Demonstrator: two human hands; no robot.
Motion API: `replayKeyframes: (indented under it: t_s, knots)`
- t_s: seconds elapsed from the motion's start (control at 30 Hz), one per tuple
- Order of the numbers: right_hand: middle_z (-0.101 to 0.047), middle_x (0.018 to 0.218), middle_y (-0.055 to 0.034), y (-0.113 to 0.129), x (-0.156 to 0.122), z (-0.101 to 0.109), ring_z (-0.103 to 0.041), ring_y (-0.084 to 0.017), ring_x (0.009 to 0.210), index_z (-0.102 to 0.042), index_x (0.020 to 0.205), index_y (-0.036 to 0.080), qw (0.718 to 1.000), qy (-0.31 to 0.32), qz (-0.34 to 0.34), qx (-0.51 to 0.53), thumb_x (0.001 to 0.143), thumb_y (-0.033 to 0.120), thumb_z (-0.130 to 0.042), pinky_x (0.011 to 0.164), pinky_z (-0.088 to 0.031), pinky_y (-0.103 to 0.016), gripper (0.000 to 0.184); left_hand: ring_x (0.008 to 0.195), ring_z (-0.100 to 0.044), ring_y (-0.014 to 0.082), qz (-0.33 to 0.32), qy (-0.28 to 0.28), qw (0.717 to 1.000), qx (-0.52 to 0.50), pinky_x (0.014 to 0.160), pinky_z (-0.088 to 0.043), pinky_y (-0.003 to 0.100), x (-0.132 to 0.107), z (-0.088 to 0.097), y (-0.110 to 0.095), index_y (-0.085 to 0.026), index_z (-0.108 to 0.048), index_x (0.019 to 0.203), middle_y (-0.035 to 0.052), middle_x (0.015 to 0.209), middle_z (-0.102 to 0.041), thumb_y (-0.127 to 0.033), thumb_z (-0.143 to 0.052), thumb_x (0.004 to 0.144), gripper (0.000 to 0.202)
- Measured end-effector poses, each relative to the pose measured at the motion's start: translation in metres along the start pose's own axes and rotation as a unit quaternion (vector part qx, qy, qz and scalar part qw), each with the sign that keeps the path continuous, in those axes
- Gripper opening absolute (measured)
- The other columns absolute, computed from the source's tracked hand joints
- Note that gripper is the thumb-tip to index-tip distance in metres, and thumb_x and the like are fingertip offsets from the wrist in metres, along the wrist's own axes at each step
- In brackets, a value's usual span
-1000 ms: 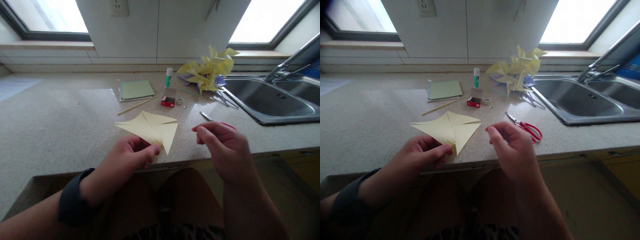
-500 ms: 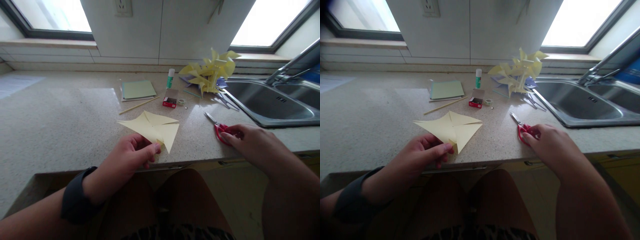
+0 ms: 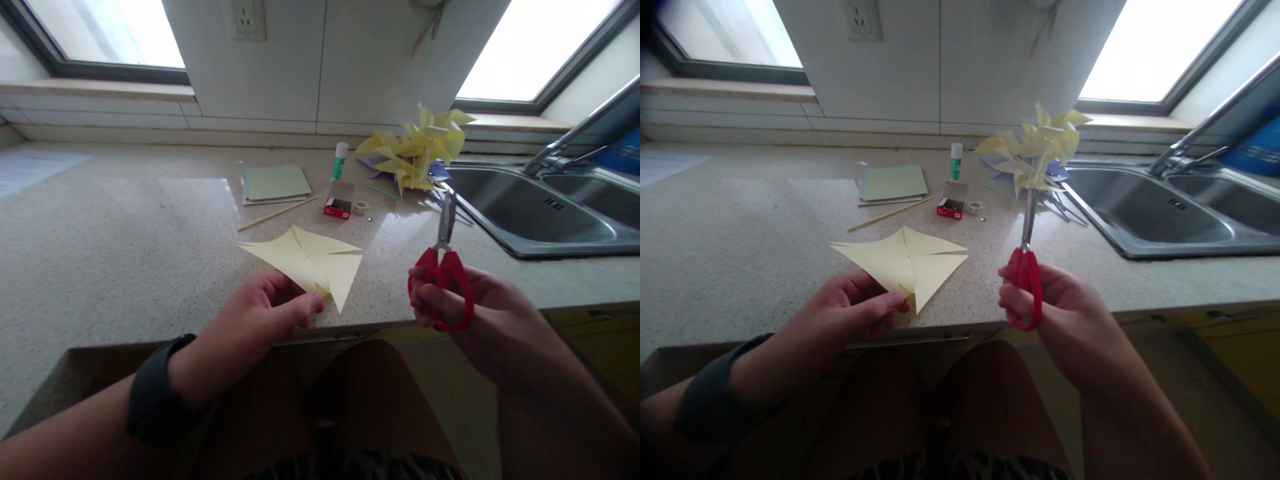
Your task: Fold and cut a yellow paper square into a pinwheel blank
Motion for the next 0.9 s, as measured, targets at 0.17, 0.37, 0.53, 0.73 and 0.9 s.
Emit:
replayKeyframes:
  t_s: [0.17,0.37,0.53,0.73,0.9]
  knots:
    - [-0.062,0.065,0.0015,0.011,-0.015,-0.065,-0.053,-0.01,0.054,-0.073,0.085,0.02,0.997,0.068,0.018,0.029,0.076,0.042,-0.083,0.048,-0.043,-0.023,0.026,0.077,-0.068,0.0134,0.0,0.026,0.999,-0.019,0.067,-0.052,0.02,-0.001,-0.006,0.002,-0.02,-0.076,0.092,0.0011,0.088,-0.077,-0.041,-0.08,0.083,0.023]
    - [-0.073,0.075,-0.0016,0.009,-0.017,-0.095,-0.064,-0.015,0.067,-0.077,0.088,0.02,0.993,0.103,0.009,0.063,0.071,0.032,-0.086,0.06,-0.052,-0.026,0.023,0.099,-0.073,0.0176,-0.041,0.08,0.995,-0.048,0.086,-0.056,0.025,-0.003,-0.014,-0.004,-0.025,-0.076,0.106,0.0013,0.106,-0.079,-0.035,-0.077,0.087,0.022]
    - [-0.072,0.076,-0.0002,0.012,-0.018,-0.104,-0.063,-0.012,0.067,-0.076,0.084,0.019,0.987,0.138,0.018,0.08,0.077,0.033,-0.081,0.061,-0.051,-0.023,0.016,0.099,-0.073,0.0152,-0.048,0.09,0.994,-0.045,0.086,-0.056,0.022,-0.003,-0.015,-0.005,-0.028,-0.076,0.108,-0.0019,0.107,-0.079,-0.034,-0.076,0.089,0.02]
    - [-0.07,0.074,-0.0003,0.012,-0.016,-0.104,-0.06,-0.012,0.064,-0.074,0.082,0.018,0.988,0.138,0.017,0.067,0.081,0.036,-0.077,0.06,-0.049,-0.024,0.018,0.1,-0.074,0.0199,-0.052,0.084,0.995,-0.013,0.087,-0.058,0.028,-0.003,-0.015,-0.005,-0.026,-0.076,0.111,0.0017,0.111,-0.079,-0.036,-0.075,0.088,0.025]
    - [-0.069,0.076,-0.0009,0.011,-0.015,-0.105,-0.059,-0.013,0.067,-0.073,0.082,0.018,0.986,0.148,0.022,0.073,0.083,0.038,-0.075,0.061,-0.048,-0.024,0.02,0.102,-0.073,0.0198,-0.04,0.086,0.995,-0.018,0.089,-0.057,0.028,-0.002,-0.015,-0.001,-0.027,-0.076,0.11,0.0003,0.111,-0.078,-0.037,-0.076,0.088,0.024]
Point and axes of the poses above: each hand's wrist, its own x-axis towards the middle knuckle, its own z-axis out of the back of the hand, y = z × x, the point moved 7 cm from there along x, towards the middle knuckle
